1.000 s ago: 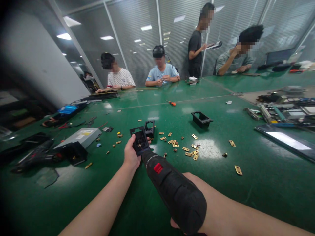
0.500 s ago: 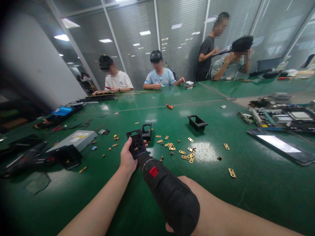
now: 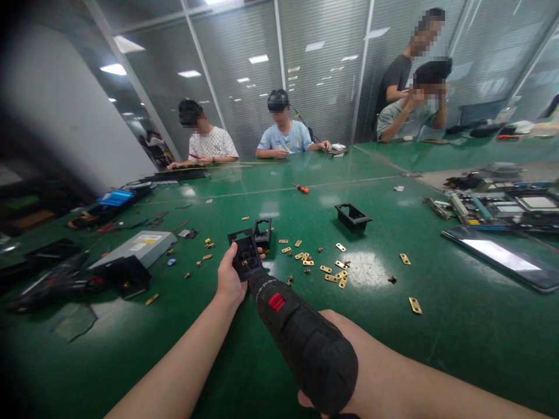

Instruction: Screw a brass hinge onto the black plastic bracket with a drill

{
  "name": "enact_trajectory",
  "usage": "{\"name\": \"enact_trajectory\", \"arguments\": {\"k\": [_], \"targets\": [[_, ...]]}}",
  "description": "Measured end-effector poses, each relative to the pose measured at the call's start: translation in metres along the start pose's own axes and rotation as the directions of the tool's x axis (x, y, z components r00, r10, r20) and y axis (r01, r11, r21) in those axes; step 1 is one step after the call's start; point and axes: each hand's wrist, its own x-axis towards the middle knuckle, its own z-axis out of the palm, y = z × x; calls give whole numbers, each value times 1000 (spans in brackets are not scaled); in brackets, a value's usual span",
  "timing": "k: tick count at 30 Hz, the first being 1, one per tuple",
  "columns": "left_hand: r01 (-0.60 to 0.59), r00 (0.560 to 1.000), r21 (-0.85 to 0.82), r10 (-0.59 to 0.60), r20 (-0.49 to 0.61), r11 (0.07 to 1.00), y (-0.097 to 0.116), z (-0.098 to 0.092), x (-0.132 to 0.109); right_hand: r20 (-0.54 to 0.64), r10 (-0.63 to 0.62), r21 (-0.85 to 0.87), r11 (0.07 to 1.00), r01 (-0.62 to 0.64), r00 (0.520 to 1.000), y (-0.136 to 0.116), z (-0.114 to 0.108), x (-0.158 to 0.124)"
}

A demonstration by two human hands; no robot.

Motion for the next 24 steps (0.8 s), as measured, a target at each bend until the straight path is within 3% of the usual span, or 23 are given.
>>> {"name": "enact_trajectory", "arguments": {"k": [19,24], "targets": [[12,1000,3,-12,-8,1000,0,2,0,-31,23,31,999,-22,999,-10,2,-2],[5,1000,3,-5,-26,1000,1,4,-2,16,103,166,980,-105,995,-1,1,-2]]}}
